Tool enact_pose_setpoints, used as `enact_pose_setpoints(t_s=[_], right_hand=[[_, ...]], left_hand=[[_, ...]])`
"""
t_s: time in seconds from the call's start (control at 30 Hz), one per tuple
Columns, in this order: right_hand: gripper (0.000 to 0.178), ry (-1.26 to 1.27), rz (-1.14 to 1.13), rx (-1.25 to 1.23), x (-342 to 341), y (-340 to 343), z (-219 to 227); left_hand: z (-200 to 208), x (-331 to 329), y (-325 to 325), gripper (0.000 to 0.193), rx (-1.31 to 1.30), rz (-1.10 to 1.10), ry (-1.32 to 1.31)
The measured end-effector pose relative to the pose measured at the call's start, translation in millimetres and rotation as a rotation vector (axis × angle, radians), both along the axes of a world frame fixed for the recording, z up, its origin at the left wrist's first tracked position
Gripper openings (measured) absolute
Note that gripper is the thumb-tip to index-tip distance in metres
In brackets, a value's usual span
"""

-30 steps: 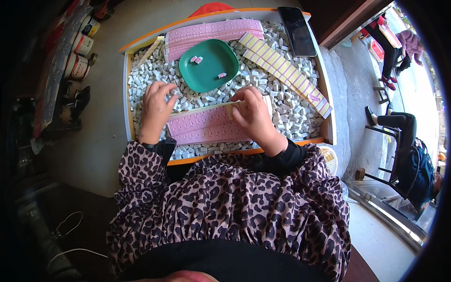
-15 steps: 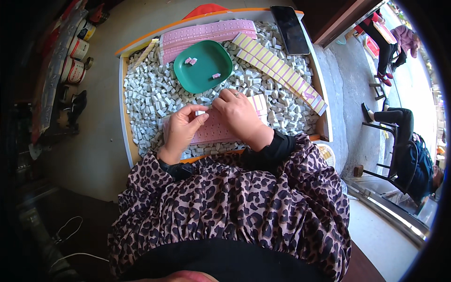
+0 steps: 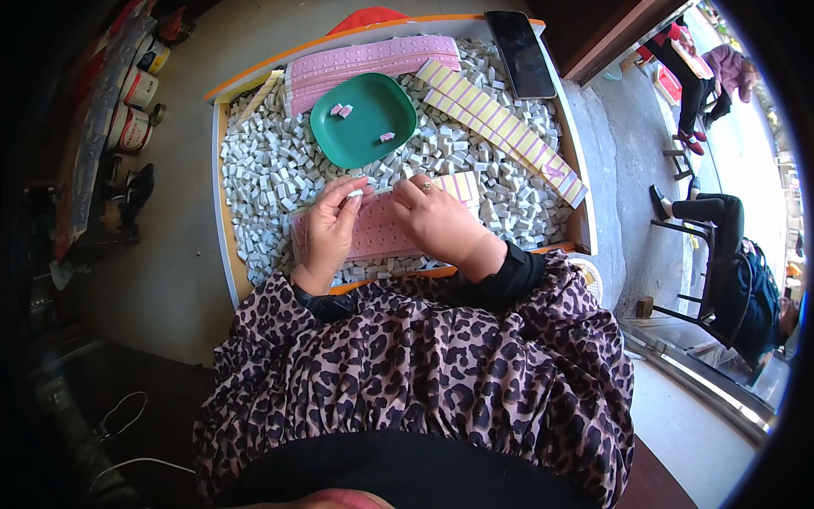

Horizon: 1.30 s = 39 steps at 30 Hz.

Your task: Assembling small shoe components by joining a pink part with a white component and placing the finished item in a green collection bowl.

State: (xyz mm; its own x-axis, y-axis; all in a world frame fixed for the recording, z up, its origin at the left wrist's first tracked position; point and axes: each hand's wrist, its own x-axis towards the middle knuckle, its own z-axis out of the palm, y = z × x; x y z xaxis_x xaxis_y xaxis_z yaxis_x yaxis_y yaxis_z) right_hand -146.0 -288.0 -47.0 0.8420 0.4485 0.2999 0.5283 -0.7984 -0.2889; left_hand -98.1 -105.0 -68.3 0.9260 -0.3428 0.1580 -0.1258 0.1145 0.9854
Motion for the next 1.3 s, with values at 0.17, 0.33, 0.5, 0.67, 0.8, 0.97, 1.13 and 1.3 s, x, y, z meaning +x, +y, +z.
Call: enact_pose_setpoints(t_s=[0.17, 0.33, 0.5, 0.67, 0.8, 0.97, 1.13, 1.3], right_hand=[[0.029, 0.099, -0.025, 0.243, 1.4, -3.8, -3.6], [0.030, 0.079, -0.070, 0.151, 7.3, 3.0, -0.8], [0.029, 0.021, -0.040, 0.038, 2.6, 2.5, 0.6], [0.029, 0.046, 0.003, 0.206, 1.7, -5.4, -6.4], [0.029, 0.058, -0.094, 0.198, 6.9, 1.7, -8.5], [0.030, 0.059, -0.087, 0.140, 5.3, 2.7, -5.2], [0.031, 0.011, -0.026, 0.133, 1.8, -2.9, -3.2], [0.024, 0.173, -0.016, 0.437, -0.4, -10.2, -2.5]], left_hand=[[-5.7, -1.4, 2.1, 0.021, -0.107, -0.032, 0.182], [-14.4, -0.5, 3.1, 0.018, -0.076, -0.065, 0.197], [-10.5, -1.7, 3.9, 0.018, 0.059, -0.052, 0.162], [-9.8, -1.9, 2.3, 0.019, 0.046, -0.023, 0.159], [-10.3, 1.2, 2.8, 0.020, 0.134, -0.036, 0.058], [-6.9, -0.4, 3.2, 0.020, 0.119, -0.044, 0.126], [-12.3, 1.9, 4.9, 0.021, 0.128, -0.068, 0.152], [-16.1, 3.3, 6.5, 0.023, 0.108, -0.115, 0.196]])
